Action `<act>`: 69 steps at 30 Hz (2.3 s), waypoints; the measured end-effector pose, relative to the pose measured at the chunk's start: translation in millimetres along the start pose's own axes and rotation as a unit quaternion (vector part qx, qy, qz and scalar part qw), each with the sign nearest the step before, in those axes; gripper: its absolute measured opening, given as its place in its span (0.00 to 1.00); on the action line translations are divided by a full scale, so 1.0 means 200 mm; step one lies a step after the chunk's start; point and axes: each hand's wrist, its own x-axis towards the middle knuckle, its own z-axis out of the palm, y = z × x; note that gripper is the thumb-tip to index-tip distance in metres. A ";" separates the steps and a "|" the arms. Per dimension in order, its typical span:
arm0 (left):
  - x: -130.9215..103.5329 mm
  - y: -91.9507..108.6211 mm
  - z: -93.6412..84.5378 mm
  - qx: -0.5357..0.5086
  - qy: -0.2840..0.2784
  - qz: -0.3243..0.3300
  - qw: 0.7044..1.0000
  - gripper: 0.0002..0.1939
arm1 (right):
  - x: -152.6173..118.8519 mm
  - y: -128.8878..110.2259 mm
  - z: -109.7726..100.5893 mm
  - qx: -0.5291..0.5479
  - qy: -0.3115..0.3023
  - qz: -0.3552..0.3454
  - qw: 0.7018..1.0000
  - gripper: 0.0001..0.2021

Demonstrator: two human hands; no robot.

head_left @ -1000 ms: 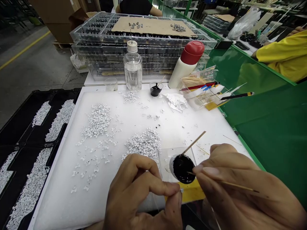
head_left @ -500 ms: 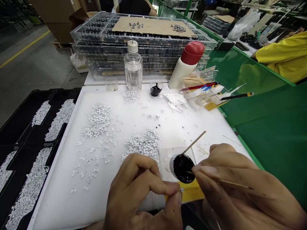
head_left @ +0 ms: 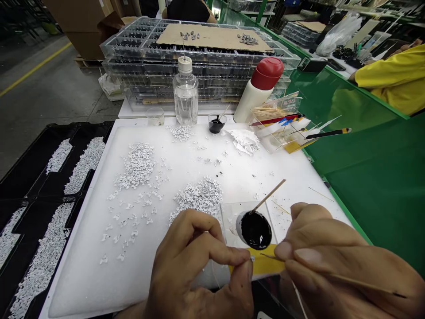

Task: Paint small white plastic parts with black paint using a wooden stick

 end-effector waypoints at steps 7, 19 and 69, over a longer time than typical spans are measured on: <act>0.03 0.00 -0.01 0.005 0.000 0.006 1.000 0.08 | -0.03 0.02 -0.02 0.015 -0.058 0.009 0.998 0.12; 0.02 0.00 0.01 0.001 0.011 0.004 1.000 0.08 | 0.06 -0.03 0.03 -0.021 -0.031 0.004 0.999 0.06; 0.01 -0.01 0.00 0.012 0.005 0.021 1.000 0.08 | 0.03 -0.04 -0.01 -0.012 -0.077 0.027 0.997 0.09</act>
